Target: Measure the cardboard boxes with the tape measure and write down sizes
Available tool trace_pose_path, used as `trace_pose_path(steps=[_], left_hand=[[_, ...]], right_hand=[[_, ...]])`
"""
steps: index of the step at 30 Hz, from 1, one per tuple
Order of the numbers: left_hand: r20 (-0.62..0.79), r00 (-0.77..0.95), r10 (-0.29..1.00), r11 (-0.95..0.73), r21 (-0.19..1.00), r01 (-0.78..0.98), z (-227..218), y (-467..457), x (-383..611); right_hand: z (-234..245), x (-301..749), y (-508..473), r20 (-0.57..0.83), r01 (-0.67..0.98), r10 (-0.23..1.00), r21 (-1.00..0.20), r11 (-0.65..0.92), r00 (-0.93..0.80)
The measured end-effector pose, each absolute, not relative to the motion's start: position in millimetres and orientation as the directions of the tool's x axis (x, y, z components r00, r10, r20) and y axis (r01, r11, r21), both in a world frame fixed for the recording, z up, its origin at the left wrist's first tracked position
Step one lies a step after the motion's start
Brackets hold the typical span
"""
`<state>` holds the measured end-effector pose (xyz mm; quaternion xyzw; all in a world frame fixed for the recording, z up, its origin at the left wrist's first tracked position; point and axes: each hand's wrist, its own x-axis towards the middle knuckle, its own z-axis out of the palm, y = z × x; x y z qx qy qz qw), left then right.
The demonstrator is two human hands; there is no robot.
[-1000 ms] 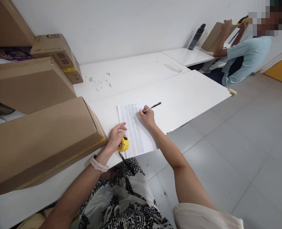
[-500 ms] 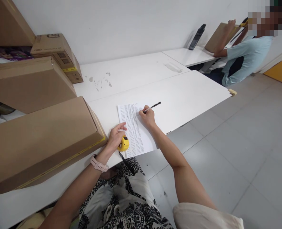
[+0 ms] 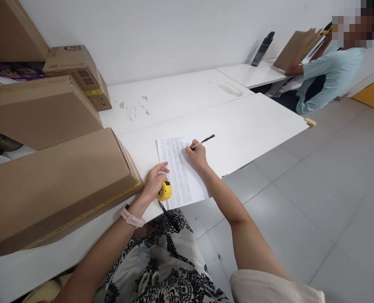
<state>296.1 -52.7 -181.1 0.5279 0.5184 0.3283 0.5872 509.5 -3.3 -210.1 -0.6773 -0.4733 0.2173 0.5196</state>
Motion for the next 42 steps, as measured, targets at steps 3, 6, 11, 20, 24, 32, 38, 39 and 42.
trace_pose_path(steps=[3,6,11,20,24,32,38,39,42], left_hand=[[-0.272,0.252,0.929,0.238,0.959,0.157,-177.5,-53.8,296.4],[-0.267,0.257,0.929,0.239,0.961,0.135,-178.3,-54.2,295.6],[-0.242,0.281,0.929,0.228,0.97,0.083,-182.7,-53.9,294.7],[-0.325,0.356,0.876,0.428,0.865,-0.264,-124.2,-118.7,269.7],[-0.376,0.359,0.854,0.483,0.83,-0.28,-109.2,-174.1,246.7],[-0.423,0.387,0.82,0.527,0.821,-0.219,-114.4,-233.9,215.4],[-0.379,0.395,0.837,0.47,0.867,-0.165,-128.7,-249.9,190.9],[-0.37,0.397,0.84,0.46,0.874,-0.158,-130.9,-251.5,186.8],[-0.318,0.457,0.831,0.419,0.898,-0.137,-136.9,-255.0,169.9]], right_hand=[[-211.5,511.1,-2.7,0.211,0.408,0.853,-0.913,-0.003,0.477],[-211.5,511.1,-3.0,0.313,0.491,0.856,-0.868,0.082,0.411],[-216.1,507.0,-2.5,0.371,0.736,0.896,-0.673,0.076,0.246],[-145.9,477.9,-51.7,0.37,0.632,0.929,-0.722,0.281,0.01],[-92.0,442.3,-129.3,0.18,0.243,0.742,-0.872,0.424,-0.646],[-111.4,390.9,-189.3,0.001,0.025,0.584,-0.999,0.037,-0.812],[-118.3,357.5,-203.9,-0.077,0.087,0.582,-0.996,-0.011,-0.81],[-118.6,352.5,-205.5,-0.077,0.08,0.58,-0.997,-0.022,-0.811],[-114.7,346.5,-202.7,-0.052,0.005,0.553,-0.996,-0.086,-0.831]])
